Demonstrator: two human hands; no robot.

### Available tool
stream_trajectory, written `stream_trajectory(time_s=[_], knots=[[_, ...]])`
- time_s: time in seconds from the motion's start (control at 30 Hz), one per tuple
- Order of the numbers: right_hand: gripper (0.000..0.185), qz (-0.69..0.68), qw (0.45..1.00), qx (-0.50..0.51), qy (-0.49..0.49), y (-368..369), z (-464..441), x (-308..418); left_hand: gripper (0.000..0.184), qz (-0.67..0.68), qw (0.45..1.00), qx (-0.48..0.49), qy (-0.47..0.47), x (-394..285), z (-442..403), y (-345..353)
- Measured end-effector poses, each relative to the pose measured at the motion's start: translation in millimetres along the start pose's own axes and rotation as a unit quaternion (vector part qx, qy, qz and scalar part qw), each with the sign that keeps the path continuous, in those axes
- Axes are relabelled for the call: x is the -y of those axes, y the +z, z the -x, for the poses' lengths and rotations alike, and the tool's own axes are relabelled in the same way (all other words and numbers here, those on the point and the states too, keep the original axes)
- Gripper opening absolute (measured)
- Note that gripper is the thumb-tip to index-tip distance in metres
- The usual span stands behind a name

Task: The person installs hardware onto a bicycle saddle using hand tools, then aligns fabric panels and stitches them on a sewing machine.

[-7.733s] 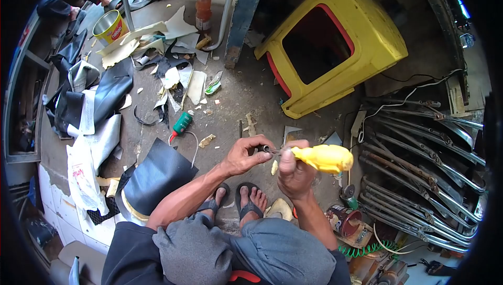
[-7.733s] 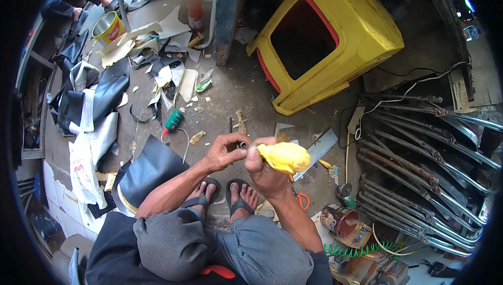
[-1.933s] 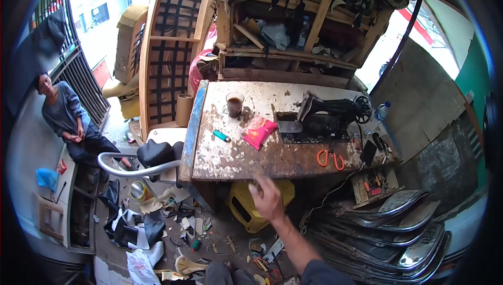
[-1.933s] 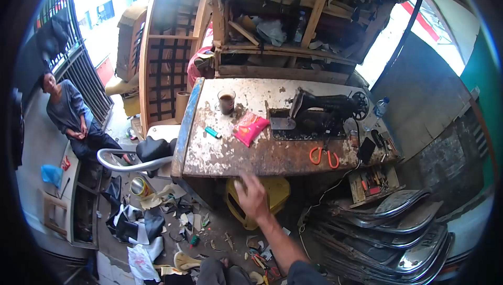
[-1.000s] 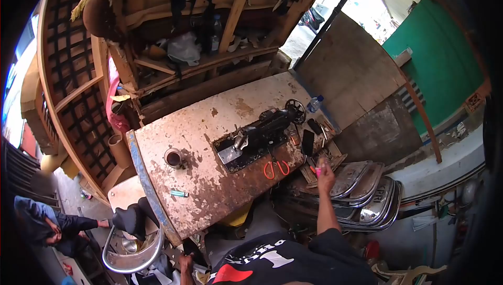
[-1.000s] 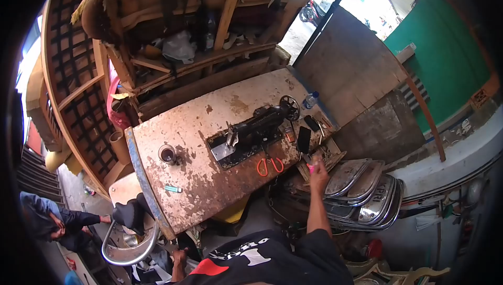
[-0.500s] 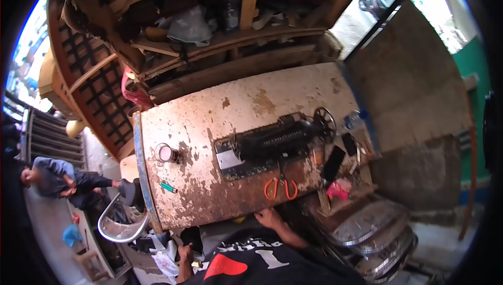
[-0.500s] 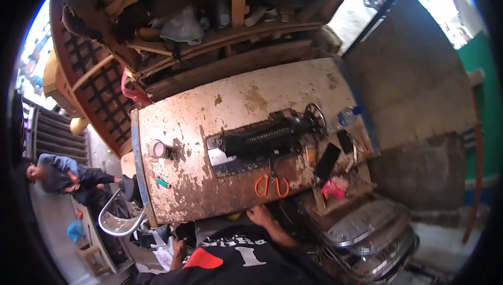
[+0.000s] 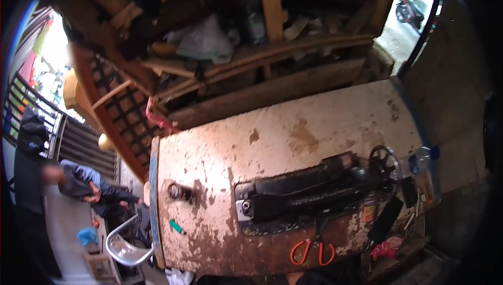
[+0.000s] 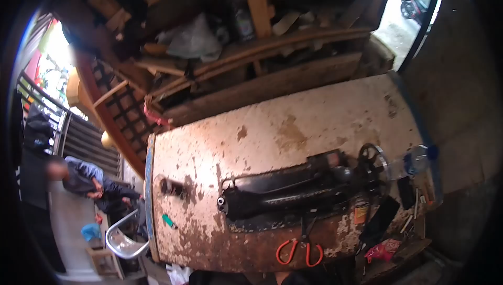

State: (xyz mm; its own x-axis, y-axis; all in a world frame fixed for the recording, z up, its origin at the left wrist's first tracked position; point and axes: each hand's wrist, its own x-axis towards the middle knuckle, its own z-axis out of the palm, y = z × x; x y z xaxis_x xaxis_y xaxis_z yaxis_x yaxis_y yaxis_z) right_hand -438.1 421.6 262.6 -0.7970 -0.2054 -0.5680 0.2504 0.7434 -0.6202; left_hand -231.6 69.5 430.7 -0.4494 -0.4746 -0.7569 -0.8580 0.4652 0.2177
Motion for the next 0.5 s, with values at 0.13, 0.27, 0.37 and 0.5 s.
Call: stream_trajectory(time_s=[0.13,0.27,0.37,0.5], knots=[[0.040,0.023,0.999,0.033,-0.005,-21,14,-11,0.060,-0.005,0.994,0.060,-0.090,-2,20,16],[0.039,0.045,0.994,0.089,-0.032,-52,22,-6,0.048,-0.005,1.000,-0.004,-0.024,-64,31,16],[0.038,0.059,0.985,0.146,-0.070,-92,27,26,0.047,0.014,1.000,-0.008,-0.019,-89,23,5],[0.037,0.081,0.945,0.277,-0.152,-178,29,131,0.044,0.013,0.990,-0.108,0.084,-62,-10,20]])
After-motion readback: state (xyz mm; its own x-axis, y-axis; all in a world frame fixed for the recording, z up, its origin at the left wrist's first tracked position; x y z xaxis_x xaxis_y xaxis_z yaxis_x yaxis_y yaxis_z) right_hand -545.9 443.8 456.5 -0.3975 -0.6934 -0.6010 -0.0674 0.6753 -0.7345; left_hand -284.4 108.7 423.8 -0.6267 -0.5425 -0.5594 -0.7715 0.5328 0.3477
